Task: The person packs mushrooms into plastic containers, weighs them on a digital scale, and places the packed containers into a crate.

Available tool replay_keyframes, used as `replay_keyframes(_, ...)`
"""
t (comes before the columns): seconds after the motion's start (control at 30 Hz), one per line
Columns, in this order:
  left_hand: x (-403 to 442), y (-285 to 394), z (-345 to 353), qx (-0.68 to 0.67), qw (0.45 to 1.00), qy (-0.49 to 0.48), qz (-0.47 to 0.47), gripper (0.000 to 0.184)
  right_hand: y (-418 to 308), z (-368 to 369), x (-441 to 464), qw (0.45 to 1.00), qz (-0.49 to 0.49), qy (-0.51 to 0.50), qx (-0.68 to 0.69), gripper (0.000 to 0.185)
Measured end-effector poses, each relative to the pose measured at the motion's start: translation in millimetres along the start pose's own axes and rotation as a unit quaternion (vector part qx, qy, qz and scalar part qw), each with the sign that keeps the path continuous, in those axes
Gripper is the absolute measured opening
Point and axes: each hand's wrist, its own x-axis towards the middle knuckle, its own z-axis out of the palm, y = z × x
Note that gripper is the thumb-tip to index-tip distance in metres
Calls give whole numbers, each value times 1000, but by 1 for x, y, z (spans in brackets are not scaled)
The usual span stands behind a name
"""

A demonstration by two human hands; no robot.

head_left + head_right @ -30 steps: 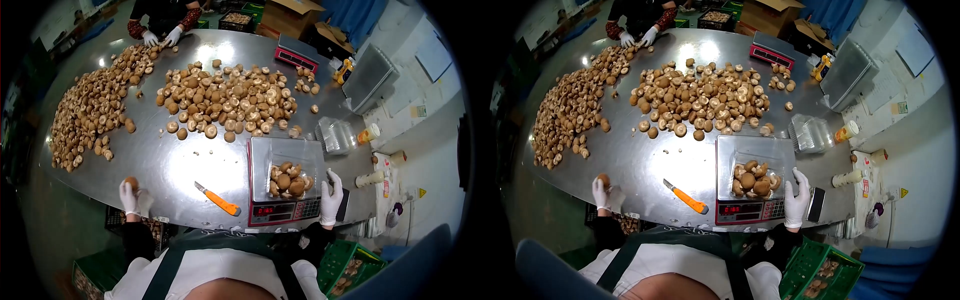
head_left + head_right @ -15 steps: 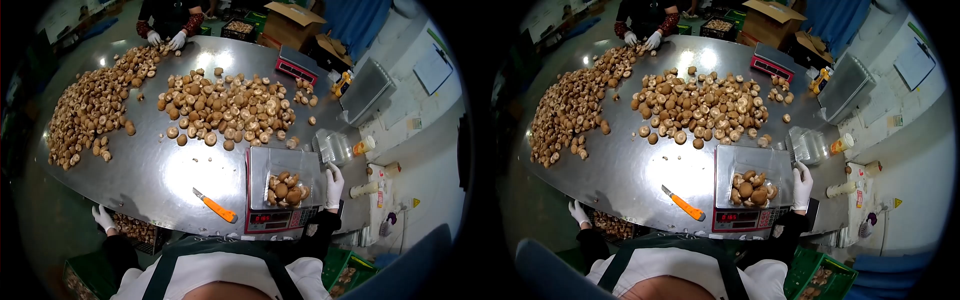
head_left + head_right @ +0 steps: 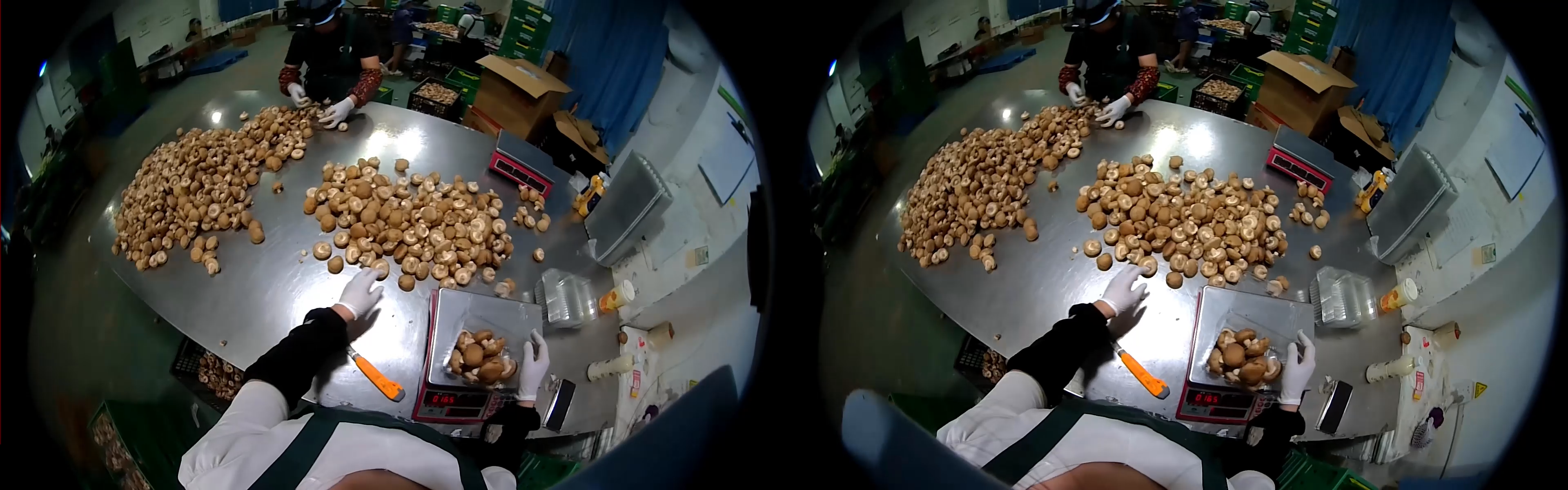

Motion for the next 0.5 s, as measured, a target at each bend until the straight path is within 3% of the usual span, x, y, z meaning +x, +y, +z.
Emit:
replay_keyframes(0.03, 12, 4, 15, -2, 998, -7, 55, 34, -10, -2, -7, 1000, 3, 3, -1, 30)
replay_keyframes(0.2, 44, -2, 79, 143, 981, -98, 86, 46, -14, -27, -22, 997, 8, 79, 2, 30)
replay_keyframes(0.27, 40, -4, 90, 175, 972, -123, 93, 36, -25, -40, -32, 995, 13, 95, -35, 31)
replay_keyframes(0.37, 42, -7, 97, 71, 992, -92, 50, 14, -20, -59, -48, 991, 52, 119, -15, 29)
replay_keyframes(0.47, 48, 25, 92, -82, 995, 25, 46, 26, -3, -72, -60, 987, 78, 139, 17, 27)
replay_keyframes(0.5, 48, 66, 76, -204, 979, 18, 11, 33, -6, -71, -61, 986, 90, 138, 15, 27)
